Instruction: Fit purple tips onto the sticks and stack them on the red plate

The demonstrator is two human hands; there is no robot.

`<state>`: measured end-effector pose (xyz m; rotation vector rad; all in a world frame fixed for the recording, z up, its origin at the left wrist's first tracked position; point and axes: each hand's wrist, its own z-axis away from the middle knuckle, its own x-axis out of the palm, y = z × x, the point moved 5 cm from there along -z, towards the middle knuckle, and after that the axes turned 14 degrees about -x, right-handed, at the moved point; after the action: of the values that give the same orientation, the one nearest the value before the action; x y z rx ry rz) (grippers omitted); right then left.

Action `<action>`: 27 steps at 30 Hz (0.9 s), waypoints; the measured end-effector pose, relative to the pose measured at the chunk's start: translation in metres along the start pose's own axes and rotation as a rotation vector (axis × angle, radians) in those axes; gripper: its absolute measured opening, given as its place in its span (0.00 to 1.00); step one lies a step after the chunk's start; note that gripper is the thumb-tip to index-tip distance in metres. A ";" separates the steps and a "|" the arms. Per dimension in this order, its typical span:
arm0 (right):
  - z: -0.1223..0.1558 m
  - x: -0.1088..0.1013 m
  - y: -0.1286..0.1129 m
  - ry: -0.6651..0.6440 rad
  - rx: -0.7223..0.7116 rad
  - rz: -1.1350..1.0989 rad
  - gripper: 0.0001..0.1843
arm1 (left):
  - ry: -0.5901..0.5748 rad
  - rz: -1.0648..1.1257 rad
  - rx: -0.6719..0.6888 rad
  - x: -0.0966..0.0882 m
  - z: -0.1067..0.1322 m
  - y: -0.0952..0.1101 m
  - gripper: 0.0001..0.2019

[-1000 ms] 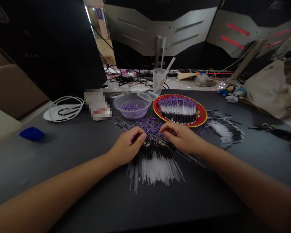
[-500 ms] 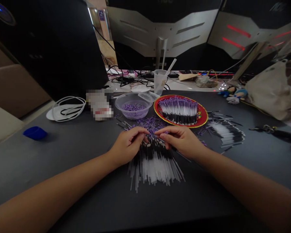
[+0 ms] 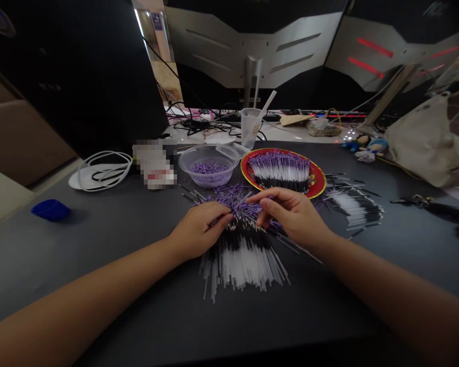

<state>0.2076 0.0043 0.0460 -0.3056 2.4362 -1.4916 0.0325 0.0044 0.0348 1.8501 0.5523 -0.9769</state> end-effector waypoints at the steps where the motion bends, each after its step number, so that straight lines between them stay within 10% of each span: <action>1: 0.000 -0.001 -0.001 0.015 -0.004 0.005 0.10 | -0.015 -0.023 0.016 0.001 0.001 0.001 0.13; 27: -0.002 -0.009 0.011 0.099 -0.031 -0.183 0.07 | 0.117 -0.055 0.182 0.005 0.003 -0.004 0.09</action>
<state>0.2148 0.0137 0.0378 -0.4837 2.5710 -1.5780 0.0317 0.0032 0.0279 2.0739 0.6037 -0.9868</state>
